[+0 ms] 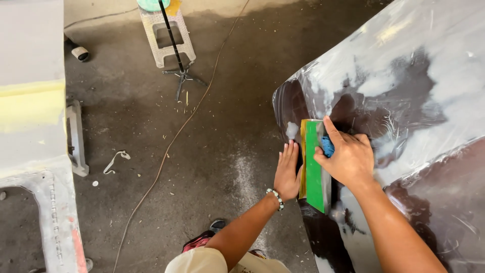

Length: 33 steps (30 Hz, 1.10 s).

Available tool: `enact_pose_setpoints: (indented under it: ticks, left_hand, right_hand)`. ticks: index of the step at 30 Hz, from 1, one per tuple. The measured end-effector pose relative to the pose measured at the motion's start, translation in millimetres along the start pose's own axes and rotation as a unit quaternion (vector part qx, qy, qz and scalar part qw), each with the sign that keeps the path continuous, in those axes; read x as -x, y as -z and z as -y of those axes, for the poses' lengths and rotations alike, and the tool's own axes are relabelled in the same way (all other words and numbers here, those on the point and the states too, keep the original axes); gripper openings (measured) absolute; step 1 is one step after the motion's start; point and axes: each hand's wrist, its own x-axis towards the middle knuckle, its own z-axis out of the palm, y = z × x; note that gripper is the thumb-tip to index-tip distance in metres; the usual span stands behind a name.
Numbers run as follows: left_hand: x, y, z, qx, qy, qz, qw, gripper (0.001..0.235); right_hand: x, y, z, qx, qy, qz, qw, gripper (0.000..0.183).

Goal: The person sands a large, dark-colored car part, likely a hood, using a green sanding block and a blue cloth. They repeatedly rub the surface to smooth it, occasionally dipping the tools into a bucket of water to clean them before resuming the sanding process.

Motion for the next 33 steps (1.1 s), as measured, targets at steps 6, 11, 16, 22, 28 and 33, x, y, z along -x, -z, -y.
enact_pose_setpoints:
  ticks: [6,11,16,22,28,33]
  left_hand:
    - [-43.4,4.8,14.8,-0.059,0.019,-0.01,0.998,0.067]
    - [-24.3,8.8,9.5,-0.048,0.021,0.007,0.999,0.07]
    - [-7.8,17.3,7.3,-0.042,0.035,0.052,0.997,0.071]
    - [-59.3,0.3,20.8,-0.048,0.079,-0.034,0.995,0.069]
    - [-33.8,-4.1,21.5,-0.072,0.082,-0.029,0.994,0.072]
    - [-30.1,-1.0,20.1,-0.07,0.078,0.0,0.994,0.074]
  right_hand:
    - [-2.1,1.8,2.4,0.002,0.0,0.003,1.0,0.078]
    - [0.5,-0.8,1.1,-0.004,0.007,-0.006,1.0,0.077]
    - [-3.7,2.5,5.2,0.006,-0.008,0.012,1.0,0.076]
    - [-3.5,1.9,2.8,0.003,0.009,0.001,1.0,0.077]
    - [-2.8,1.5,2.7,0.003,-0.011,0.022,1.0,0.079]
    - [-2.5,-0.2,2.6,0.036,-0.024,0.052,0.998,0.08]
